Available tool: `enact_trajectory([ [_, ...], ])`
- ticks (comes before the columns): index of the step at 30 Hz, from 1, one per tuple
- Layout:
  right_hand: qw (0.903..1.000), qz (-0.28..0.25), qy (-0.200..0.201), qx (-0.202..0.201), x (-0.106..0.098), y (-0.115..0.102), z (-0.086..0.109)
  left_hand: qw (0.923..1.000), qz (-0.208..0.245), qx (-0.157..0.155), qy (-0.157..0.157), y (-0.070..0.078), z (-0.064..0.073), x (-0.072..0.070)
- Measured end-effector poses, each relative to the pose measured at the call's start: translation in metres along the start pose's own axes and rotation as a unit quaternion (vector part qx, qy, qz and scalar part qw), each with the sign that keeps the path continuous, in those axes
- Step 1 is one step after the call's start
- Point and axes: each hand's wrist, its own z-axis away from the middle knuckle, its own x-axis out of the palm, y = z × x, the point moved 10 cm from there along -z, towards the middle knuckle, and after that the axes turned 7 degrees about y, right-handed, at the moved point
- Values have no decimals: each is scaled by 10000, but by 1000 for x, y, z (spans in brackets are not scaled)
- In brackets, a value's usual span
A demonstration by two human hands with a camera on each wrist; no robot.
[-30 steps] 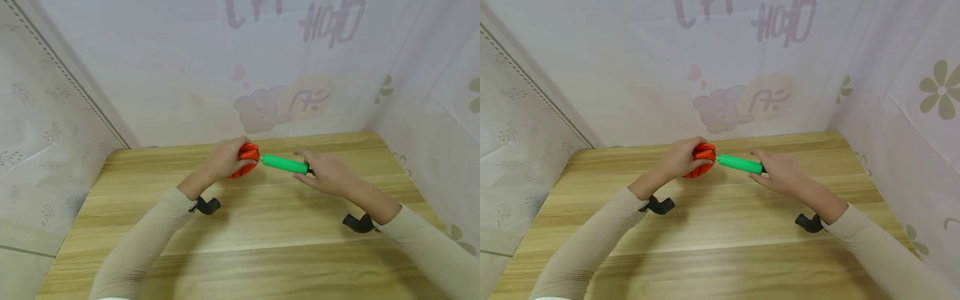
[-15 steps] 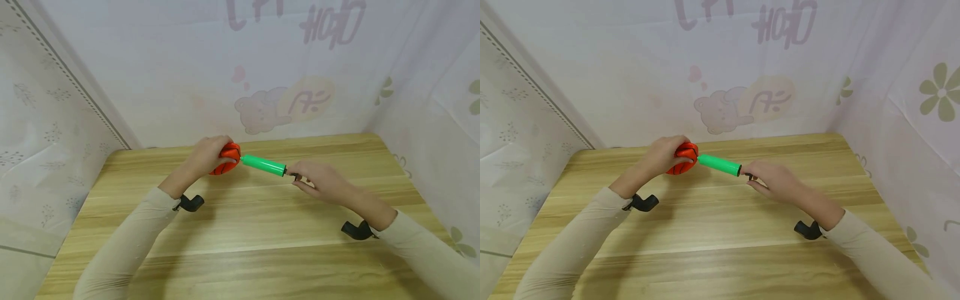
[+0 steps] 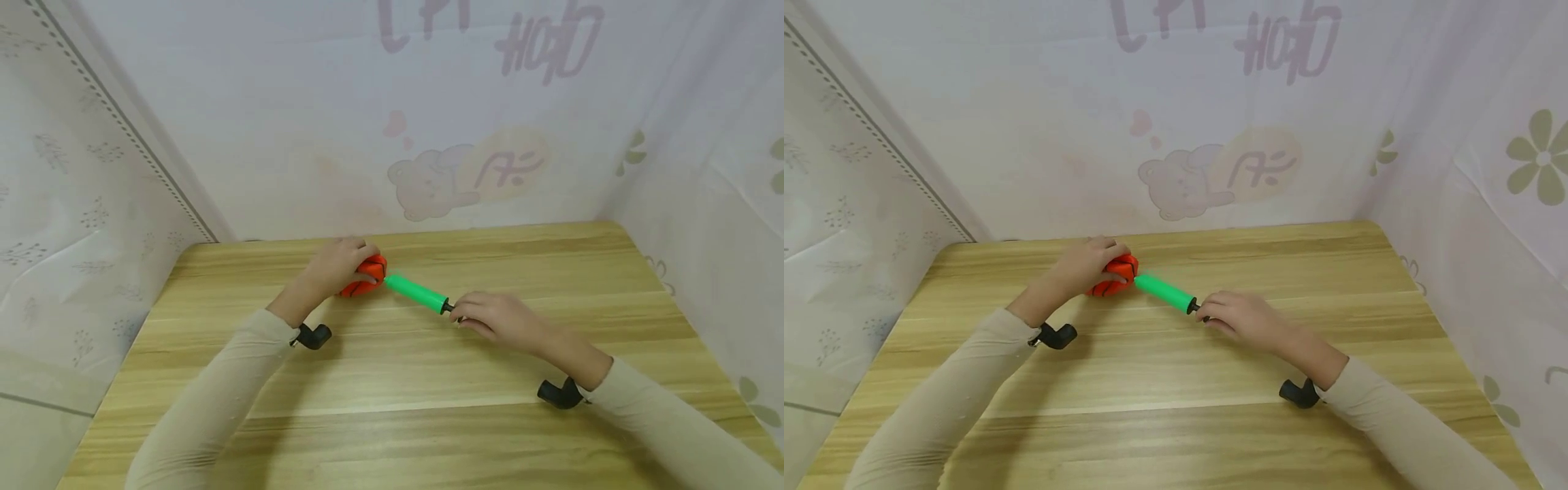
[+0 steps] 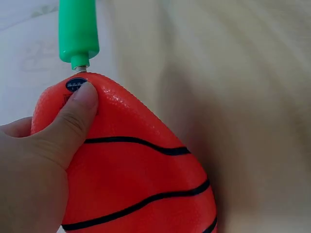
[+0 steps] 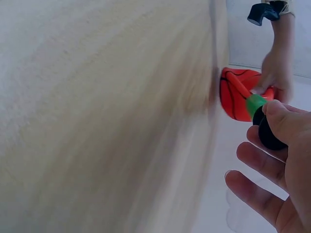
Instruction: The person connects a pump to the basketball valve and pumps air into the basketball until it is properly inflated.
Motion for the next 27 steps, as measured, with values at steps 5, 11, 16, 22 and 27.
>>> enact_trajectory([
  [5,9994,-103,-172,275,8,4,6,9996,252,-5,-80,4,8,24],
  [11,9982,38,-438,417,13,7,15,9986,196,237,-423,19,14,49],
  [16,9967,134,-625,491,20,7,18,9992,148,134,-345,19,12,50],
  [22,9964,222,-637,518,20,4,17,9993,102,353,-100,36,5,32],
  [27,9962,158,-675,533,22,2,15,9963,136,841,-82,73,1,26],
])
